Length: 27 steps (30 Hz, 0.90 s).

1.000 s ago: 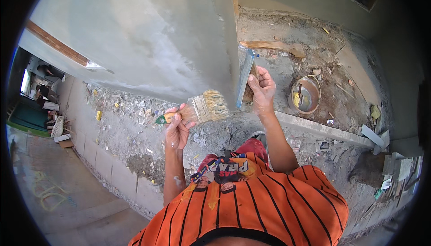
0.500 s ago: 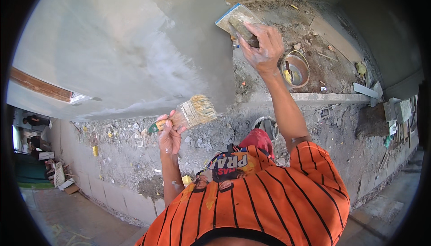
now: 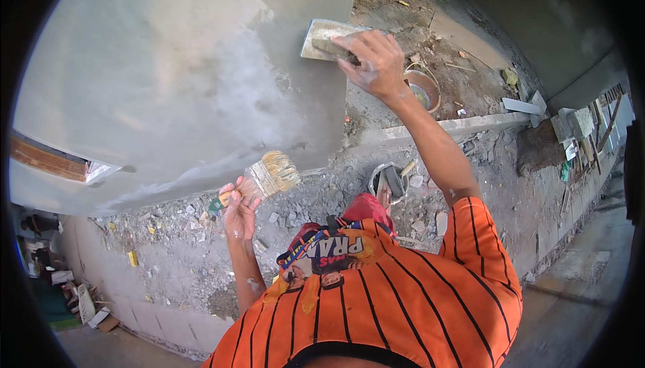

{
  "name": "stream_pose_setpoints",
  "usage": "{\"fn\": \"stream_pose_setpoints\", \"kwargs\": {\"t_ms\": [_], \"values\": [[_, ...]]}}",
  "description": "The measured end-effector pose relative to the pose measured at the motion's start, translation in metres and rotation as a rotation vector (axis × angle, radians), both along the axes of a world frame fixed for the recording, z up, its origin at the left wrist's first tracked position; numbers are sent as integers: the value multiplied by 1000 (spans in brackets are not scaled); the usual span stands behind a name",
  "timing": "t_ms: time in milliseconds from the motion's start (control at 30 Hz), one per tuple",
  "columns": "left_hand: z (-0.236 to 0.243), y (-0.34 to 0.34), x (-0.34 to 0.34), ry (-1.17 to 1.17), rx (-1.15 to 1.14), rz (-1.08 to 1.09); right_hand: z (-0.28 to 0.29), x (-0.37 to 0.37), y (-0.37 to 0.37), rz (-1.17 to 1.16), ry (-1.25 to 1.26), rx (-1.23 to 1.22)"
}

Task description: The person applies plaster to an exterior wall using a hawk and trowel, then smooths the surface with a float and brush. They repeatedly dip the float into a bucket of water and continue smoothing the wall in vertical strokes.

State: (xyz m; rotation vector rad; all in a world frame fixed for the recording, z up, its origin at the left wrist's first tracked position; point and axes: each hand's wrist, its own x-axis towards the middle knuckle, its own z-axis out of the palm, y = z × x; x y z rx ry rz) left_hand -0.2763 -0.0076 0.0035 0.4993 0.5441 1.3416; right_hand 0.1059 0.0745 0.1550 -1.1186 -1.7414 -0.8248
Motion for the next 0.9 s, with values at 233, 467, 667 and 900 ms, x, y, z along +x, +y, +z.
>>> {"fn": "stream_pose_setpoints", "kwargs": {"t_ms": [233,467,667,900], "values": [[6,5,5,69,60,-119,-8,-10,25,-60,-124,-75],[23,7,12,-20,139,-86,-151,-13,-4,-84,-228,-695],[-3,-10,-6,-24,50,-21,20,-27,10,-70,59,-73],[-3,-11,2,-137,49,-57,-167,-11,-9,-238,-86,-1173]]}}
